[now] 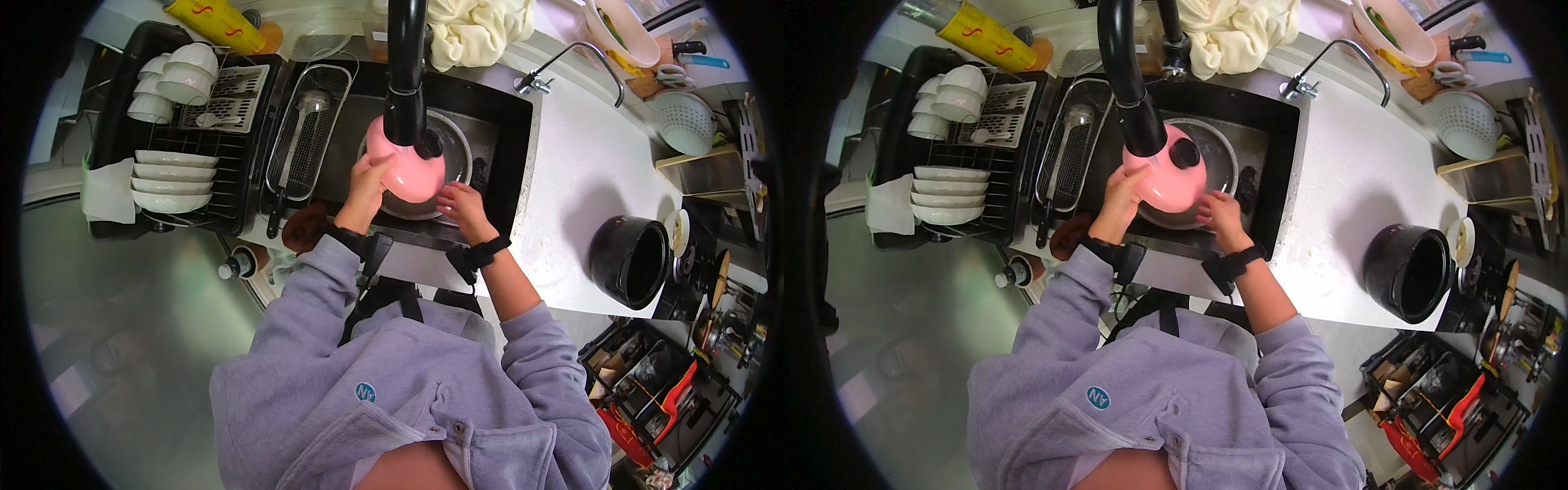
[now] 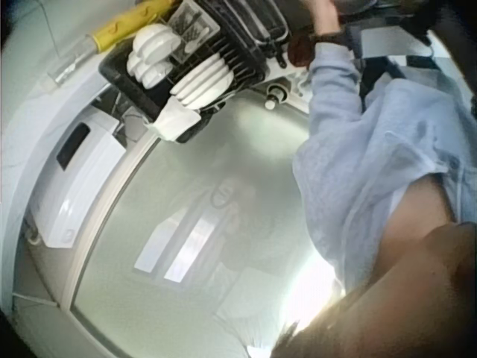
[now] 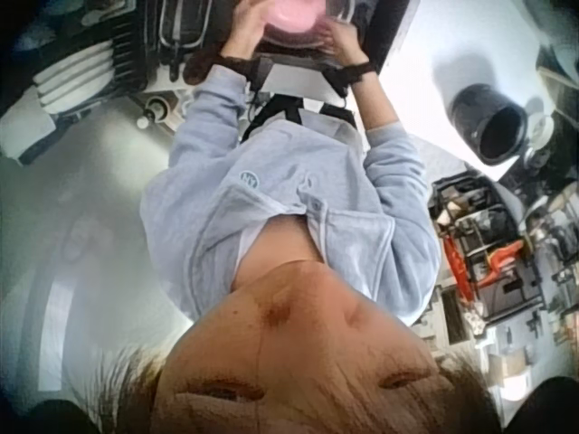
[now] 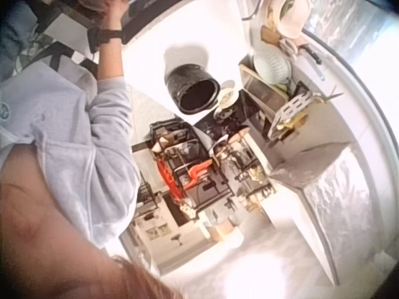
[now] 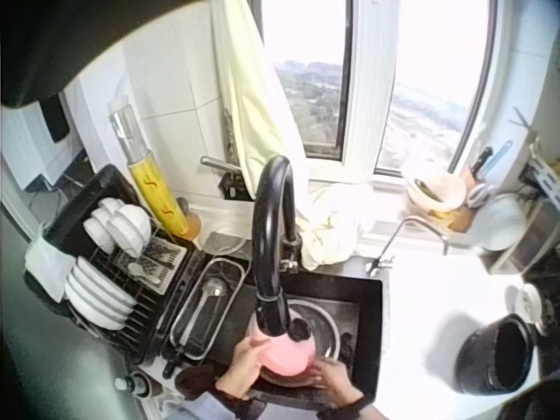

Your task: The person rinses a pink bowl under running water, places it on the counter, then washes a scrubber and a cloth in the sink. They wipe the countertop and stovetop with the cloth, rinse the cloth again, and wipe the sink area. Finally, they rinse a ladle, hang it, and pour a beverage from a thermos into a cup.

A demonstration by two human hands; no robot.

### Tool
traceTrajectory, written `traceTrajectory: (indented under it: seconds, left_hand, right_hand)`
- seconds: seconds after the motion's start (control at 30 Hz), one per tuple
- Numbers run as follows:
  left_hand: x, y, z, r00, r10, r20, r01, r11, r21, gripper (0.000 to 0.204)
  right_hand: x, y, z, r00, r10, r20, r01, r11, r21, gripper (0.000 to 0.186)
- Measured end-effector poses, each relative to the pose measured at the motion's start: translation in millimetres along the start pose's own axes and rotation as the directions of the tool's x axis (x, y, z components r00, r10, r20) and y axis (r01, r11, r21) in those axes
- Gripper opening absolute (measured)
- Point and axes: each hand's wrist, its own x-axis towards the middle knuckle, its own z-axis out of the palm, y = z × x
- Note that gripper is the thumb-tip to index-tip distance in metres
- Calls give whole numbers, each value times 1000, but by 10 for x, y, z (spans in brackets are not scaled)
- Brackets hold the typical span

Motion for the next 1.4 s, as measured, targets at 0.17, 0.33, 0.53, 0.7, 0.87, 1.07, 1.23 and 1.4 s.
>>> traceTrajectory:
  seconds: [0.17, 0.33, 0.53, 0.7, 0.87, 1.07, 1.23, 1.4]
  left_hand:
    - [-119, 31, 275, 984, 82, 156, -136, 914, 381, 30]
    - [-165, 155, 243, 915, 156, 373, -379, 653, 656, 32]
    - [-283, 595, -155, 909, 94, 405, -357, 677, 644, 27]
    - [-441, 881, -236, 884, -8, 467, -447, 281, 850, 32]
    - [-420, 857, -176, 839, -5, 544, -526, 249, 813, 32]
    - [-396, 842, -289, 871, -19, 491, -460, 320, 828, 30]
    - [-447, 898, -298, 889, -45, 456, -401, 404, 822, 26]
    - [-493, 880, -281, 930, -54, 364, -298, 468, 832, 29]
  right_hand:
    - [18, -34, -160, 918, -395, 38, 386, 867, -316, 59]
    - [90, -28, -188, 896, -442, 45, 389, 731, -561, 60]
    - [95, -830, -105, 650, -730, 212, 585, 302, -753, 41]
    - [145, -1685, 608, 429, -744, 512, 765, -2, -644, 36]
    - [558, -2074, 1114, 336, -428, 839, 738, -433, -517, 30]
    - [1119, -1918, 1305, 216, -344, 914, 711, -586, -389, 27]
    - [1287, -1885, 1371, 155, -455, 877, 661, -611, -435, 22]
    - [1297, -1955, 1547, 321, -607, 727, 566, -492, -661, 20]
